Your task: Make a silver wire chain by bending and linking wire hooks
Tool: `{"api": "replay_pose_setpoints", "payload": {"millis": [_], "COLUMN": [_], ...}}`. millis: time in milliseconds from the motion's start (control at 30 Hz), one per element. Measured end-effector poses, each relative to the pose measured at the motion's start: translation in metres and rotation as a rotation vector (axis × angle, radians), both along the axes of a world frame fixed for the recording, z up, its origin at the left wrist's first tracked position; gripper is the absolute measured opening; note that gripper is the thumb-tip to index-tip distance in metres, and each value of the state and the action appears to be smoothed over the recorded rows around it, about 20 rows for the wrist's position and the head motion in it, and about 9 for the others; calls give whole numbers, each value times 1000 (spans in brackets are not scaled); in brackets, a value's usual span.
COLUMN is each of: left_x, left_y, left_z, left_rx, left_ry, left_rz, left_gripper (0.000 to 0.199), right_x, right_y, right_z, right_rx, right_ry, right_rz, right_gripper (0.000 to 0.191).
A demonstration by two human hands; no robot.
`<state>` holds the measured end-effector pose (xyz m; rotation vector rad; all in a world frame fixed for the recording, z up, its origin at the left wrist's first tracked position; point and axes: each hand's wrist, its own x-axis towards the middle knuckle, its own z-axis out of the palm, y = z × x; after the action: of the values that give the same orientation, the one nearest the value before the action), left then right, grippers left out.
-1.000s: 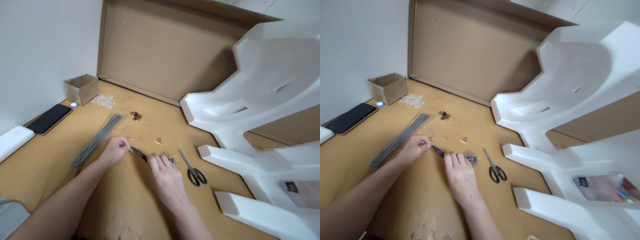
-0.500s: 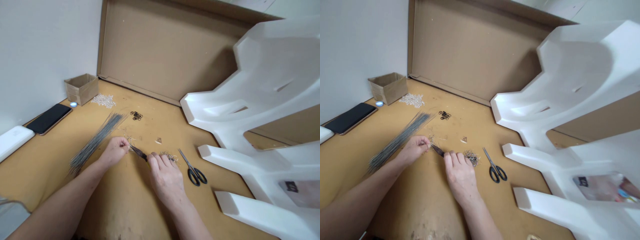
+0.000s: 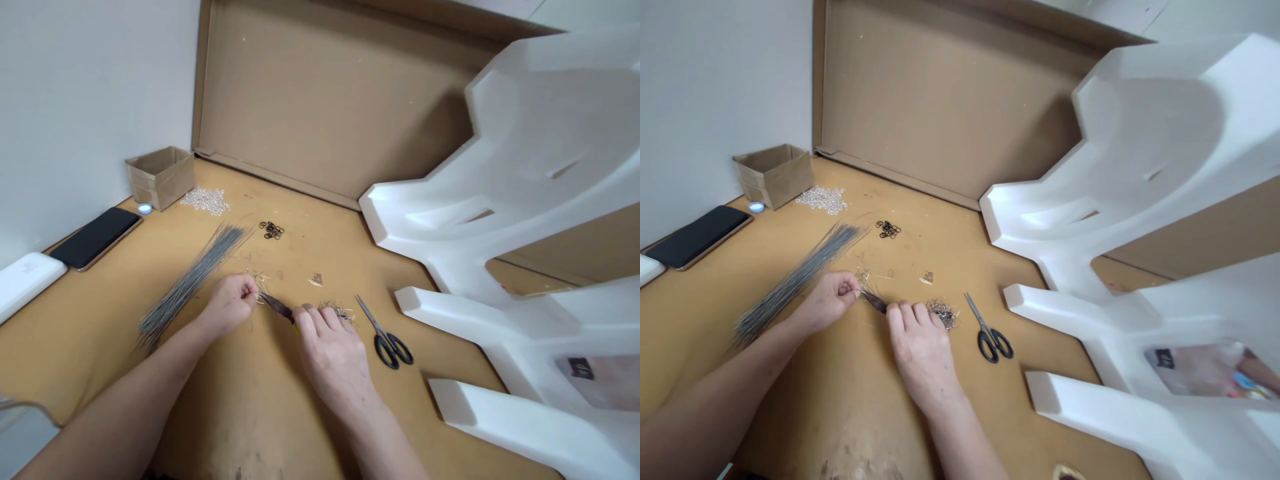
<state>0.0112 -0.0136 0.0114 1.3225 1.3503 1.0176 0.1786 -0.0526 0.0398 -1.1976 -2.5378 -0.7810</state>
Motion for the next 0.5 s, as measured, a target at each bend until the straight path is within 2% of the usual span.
{"api": "replay_pose_setpoints", "payload": {"millis": [200, 500], "left_x": [-2, -4], "left_y": [1, 1], "left_z": [-10, -16], "left_rx": [85, 162], "left_ry": [64, 90], "left_rz": [-62, -104], "left_gripper": [11, 8], "right_x": [2, 5], "right_y": [1, -3], "right_z": [1, 4], "right_rx": [-7, -27], "right_ry": [-7, -12], "right_rz": [0, -10], "right_gripper": [23, 26]}}
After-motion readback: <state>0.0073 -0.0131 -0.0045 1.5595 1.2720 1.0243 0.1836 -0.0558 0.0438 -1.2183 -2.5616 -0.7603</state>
